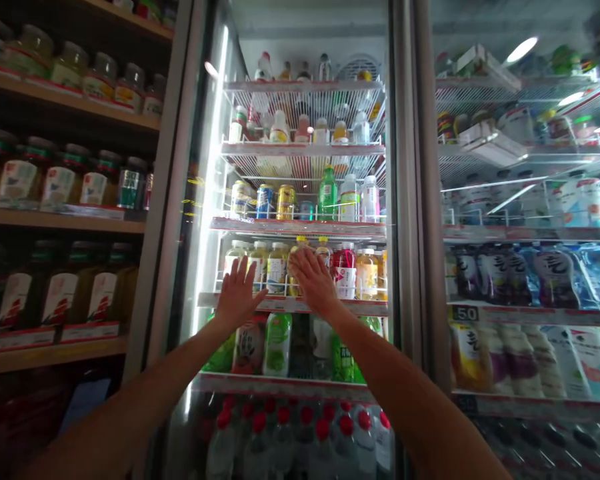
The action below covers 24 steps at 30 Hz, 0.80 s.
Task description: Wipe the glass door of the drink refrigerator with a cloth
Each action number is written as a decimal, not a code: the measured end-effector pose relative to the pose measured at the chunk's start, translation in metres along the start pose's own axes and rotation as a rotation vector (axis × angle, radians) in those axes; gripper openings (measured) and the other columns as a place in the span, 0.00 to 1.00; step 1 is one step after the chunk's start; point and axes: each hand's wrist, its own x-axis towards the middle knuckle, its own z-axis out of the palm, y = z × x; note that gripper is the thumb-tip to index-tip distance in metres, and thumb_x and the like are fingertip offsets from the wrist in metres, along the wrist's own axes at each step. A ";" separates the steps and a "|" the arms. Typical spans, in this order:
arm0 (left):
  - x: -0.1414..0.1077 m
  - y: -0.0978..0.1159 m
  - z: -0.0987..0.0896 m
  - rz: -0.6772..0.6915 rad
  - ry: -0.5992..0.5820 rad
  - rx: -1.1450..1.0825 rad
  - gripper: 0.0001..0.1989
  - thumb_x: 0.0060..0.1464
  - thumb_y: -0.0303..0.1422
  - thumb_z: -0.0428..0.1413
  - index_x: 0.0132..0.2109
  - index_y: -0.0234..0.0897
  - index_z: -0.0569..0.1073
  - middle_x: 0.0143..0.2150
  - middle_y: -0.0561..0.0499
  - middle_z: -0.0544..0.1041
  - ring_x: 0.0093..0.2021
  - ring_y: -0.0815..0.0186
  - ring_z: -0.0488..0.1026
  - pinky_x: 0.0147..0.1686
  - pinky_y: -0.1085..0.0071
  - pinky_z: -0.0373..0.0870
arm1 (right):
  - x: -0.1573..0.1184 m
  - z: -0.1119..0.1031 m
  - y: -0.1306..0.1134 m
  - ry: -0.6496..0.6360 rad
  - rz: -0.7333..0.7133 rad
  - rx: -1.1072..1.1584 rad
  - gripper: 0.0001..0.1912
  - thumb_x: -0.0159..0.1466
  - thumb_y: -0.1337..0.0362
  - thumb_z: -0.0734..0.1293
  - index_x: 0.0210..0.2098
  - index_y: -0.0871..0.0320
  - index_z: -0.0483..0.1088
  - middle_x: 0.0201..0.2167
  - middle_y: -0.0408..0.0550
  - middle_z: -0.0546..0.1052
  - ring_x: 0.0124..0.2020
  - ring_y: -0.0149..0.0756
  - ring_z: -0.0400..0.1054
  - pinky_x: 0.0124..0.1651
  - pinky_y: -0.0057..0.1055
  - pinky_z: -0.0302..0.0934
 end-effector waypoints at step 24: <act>-0.002 -0.003 0.004 0.009 0.012 0.009 0.34 0.57 0.43 0.47 0.65 0.34 0.46 0.68 0.41 0.41 0.67 0.54 0.35 0.62 0.50 0.45 | -0.032 -0.039 0.086 0.149 0.257 -0.156 0.23 0.64 0.68 0.56 0.58 0.58 0.59 0.63 0.54 0.56 0.67 0.43 0.39 0.62 0.51 0.47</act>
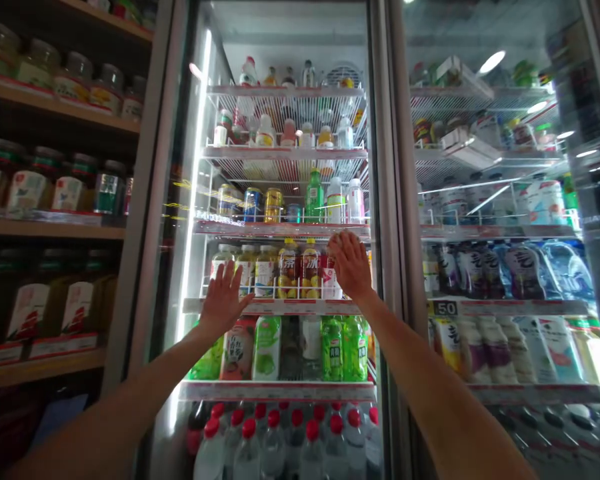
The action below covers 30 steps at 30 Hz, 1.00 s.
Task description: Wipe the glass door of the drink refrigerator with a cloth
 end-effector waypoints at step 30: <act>-0.001 0.001 0.003 0.016 0.029 0.037 0.34 0.57 0.44 0.46 0.65 0.32 0.46 0.68 0.41 0.42 0.67 0.52 0.34 0.61 0.49 0.47 | 0.013 -0.001 0.044 0.120 0.165 -0.004 0.21 0.65 0.67 0.53 0.56 0.59 0.61 0.62 0.54 0.56 0.65 0.43 0.44 0.63 0.50 0.47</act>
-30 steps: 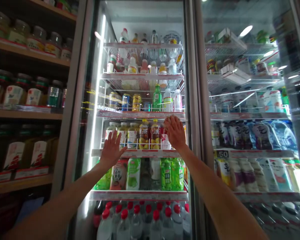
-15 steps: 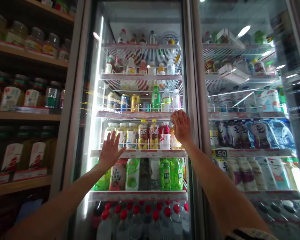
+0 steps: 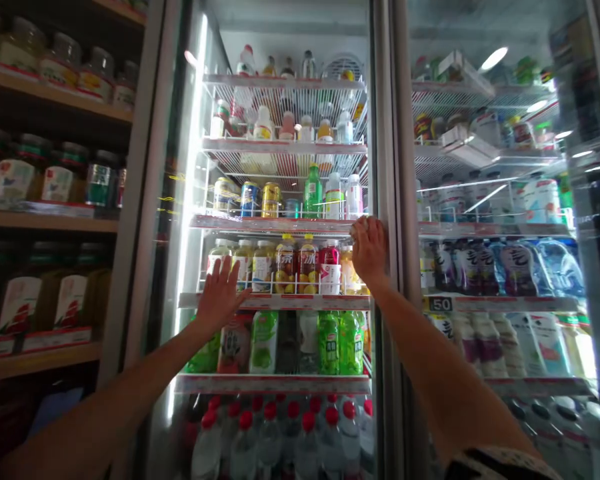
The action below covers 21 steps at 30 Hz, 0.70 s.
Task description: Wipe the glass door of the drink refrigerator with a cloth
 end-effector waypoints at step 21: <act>-0.002 -0.003 -0.003 0.021 -0.014 -0.020 0.35 0.57 0.44 0.47 0.65 0.33 0.47 0.68 0.40 0.43 0.67 0.52 0.37 0.61 0.50 0.47 | -0.073 0.002 -0.079 -0.213 -0.420 0.128 0.25 0.62 0.71 0.56 0.59 0.54 0.57 0.64 0.48 0.54 0.67 0.43 0.37 0.63 0.51 0.46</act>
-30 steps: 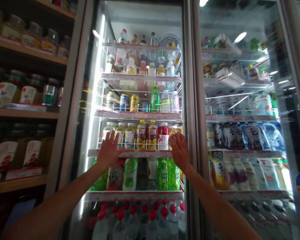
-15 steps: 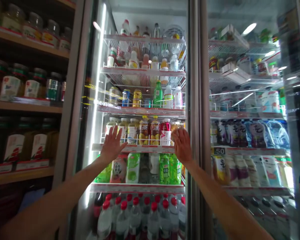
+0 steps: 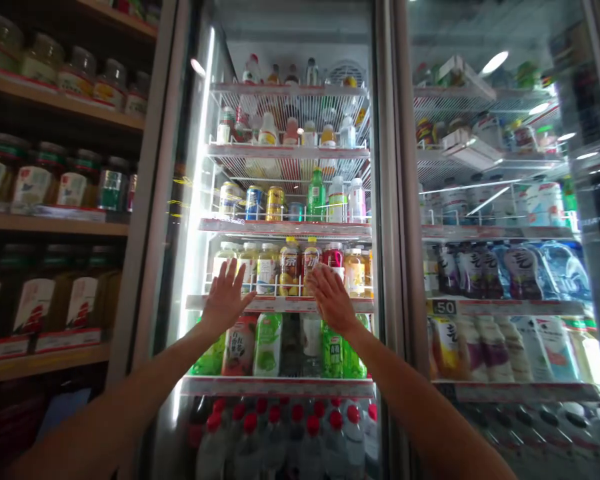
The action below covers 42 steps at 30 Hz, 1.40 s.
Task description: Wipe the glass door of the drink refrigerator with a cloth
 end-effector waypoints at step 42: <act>-0.014 -0.040 -0.020 0.007 -0.045 0.175 0.30 0.57 0.42 0.47 0.63 0.34 0.54 0.67 0.41 0.47 0.66 0.53 0.44 0.61 0.52 0.50 | 0.062 0.024 -0.037 -0.117 -0.250 0.066 0.25 0.61 0.69 0.58 0.59 0.55 0.59 0.62 0.49 0.58 0.67 0.43 0.38 0.64 0.49 0.44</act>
